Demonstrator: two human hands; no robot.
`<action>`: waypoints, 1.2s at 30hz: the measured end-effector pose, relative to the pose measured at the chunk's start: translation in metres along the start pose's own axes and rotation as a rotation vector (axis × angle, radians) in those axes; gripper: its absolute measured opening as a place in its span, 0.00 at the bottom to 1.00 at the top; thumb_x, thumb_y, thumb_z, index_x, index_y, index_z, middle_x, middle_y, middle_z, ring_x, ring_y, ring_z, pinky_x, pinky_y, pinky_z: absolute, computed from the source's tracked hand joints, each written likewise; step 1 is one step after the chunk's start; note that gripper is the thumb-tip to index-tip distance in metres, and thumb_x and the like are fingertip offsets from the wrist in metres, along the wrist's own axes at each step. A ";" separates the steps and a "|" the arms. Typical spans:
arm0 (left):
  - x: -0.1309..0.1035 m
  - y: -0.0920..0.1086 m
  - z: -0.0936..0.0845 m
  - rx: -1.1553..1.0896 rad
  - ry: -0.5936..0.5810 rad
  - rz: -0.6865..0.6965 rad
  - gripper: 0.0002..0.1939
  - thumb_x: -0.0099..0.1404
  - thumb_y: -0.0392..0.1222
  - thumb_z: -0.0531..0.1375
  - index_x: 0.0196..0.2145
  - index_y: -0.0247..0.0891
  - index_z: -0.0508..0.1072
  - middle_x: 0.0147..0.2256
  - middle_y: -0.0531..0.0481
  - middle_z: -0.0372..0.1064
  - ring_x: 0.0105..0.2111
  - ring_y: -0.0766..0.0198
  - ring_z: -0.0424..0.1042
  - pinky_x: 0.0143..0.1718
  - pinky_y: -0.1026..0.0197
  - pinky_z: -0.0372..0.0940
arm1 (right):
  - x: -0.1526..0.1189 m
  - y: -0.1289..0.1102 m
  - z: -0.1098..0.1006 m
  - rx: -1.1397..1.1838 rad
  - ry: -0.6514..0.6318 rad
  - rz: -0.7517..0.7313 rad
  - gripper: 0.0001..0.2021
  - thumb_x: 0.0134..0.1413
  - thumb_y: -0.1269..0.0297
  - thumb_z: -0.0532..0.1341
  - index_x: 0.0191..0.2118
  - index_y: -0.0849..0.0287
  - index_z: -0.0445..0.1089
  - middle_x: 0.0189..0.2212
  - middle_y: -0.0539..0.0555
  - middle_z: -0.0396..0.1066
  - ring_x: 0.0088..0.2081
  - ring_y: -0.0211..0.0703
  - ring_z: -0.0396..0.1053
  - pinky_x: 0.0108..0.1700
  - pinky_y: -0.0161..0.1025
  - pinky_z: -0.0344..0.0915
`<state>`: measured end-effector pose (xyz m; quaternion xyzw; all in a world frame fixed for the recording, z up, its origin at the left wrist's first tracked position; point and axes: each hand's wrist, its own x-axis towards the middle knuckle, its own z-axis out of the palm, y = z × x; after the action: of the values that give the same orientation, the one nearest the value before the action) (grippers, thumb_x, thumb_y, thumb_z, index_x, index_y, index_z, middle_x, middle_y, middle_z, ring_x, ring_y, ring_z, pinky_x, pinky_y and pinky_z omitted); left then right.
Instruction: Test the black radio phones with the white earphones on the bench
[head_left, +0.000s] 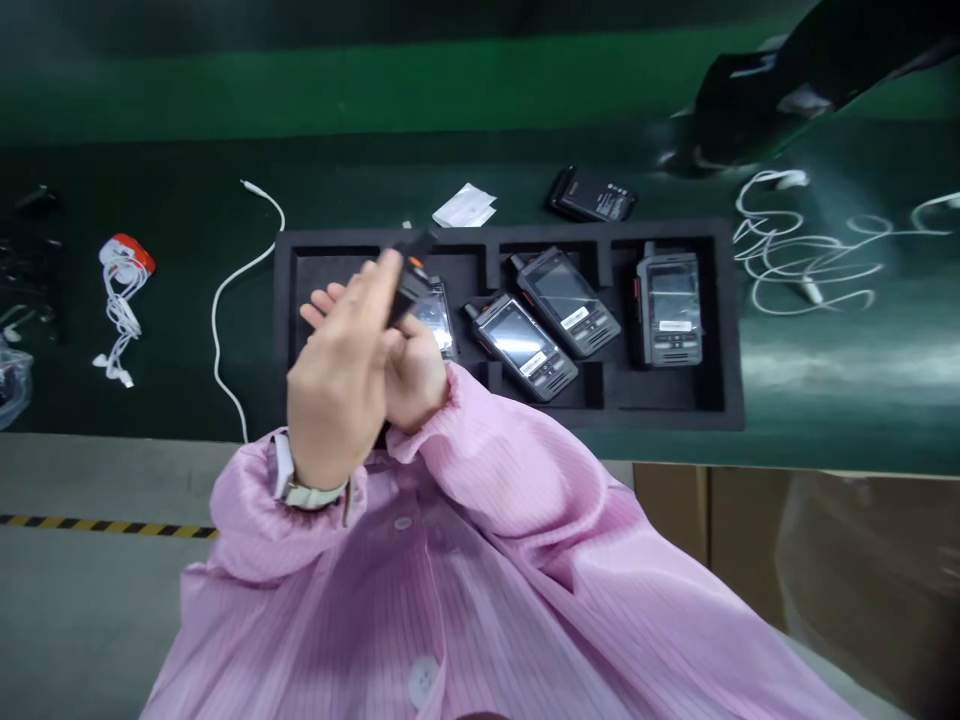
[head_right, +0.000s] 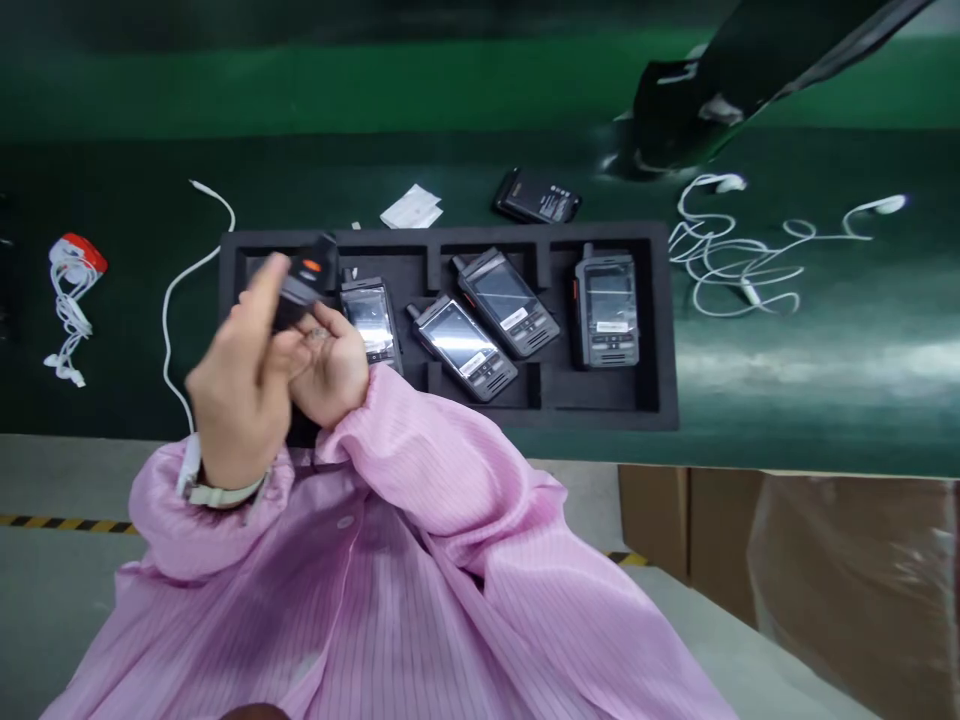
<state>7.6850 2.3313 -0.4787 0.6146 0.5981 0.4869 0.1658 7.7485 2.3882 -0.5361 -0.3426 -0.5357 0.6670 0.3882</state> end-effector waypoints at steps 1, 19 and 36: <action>0.003 0.000 -0.006 0.000 0.066 0.017 0.22 0.76 0.44 0.54 0.65 0.45 0.70 0.66 0.52 0.67 0.69 0.56 0.62 0.74 0.53 0.52 | 0.001 -0.004 -0.001 0.139 -0.030 0.042 0.33 0.68 0.51 0.34 0.59 0.62 0.67 0.59 0.63 0.73 0.62 0.50 0.72 0.62 0.54 0.72; 0.008 -0.100 -0.006 -0.258 0.169 -0.517 0.25 0.69 0.51 0.60 0.58 0.33 0.75 0.59 0.38 0.74 0.61 0.49 0.72 0.67 0.46 0.62 | 0.152 -0.072 -0.105 -0.453 0.027 0.185 0.21 0.63 0.61 0.63 0.17 0.55 0.64 0.10 0.45 0.56 0.13 0.29 0.52 0.16 0.34 0.51; 0.003 -0.083 0.002 0.058 0.135 -0.471 0.35 0.62 0.31 0.56 0.67 0.37 0.66 0.64 0.42 0.69 0.69 0.51 0.61 0.74 0.48 0.50 | 0.124 -0.084 -0.113 -0.956 0.049 -0.048 0.24 0.73 0.51 0.51 0.27 0.56 0.70 0.32 0.59 0.75 0.43 0.52 0.74 0.57 0.58 0.64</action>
<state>7.6380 2.3538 -0.5435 0.4286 0.7483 0.4576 0.2168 7.8024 2.5594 -0.4802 -0.4856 -0.7810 0.3285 0.2150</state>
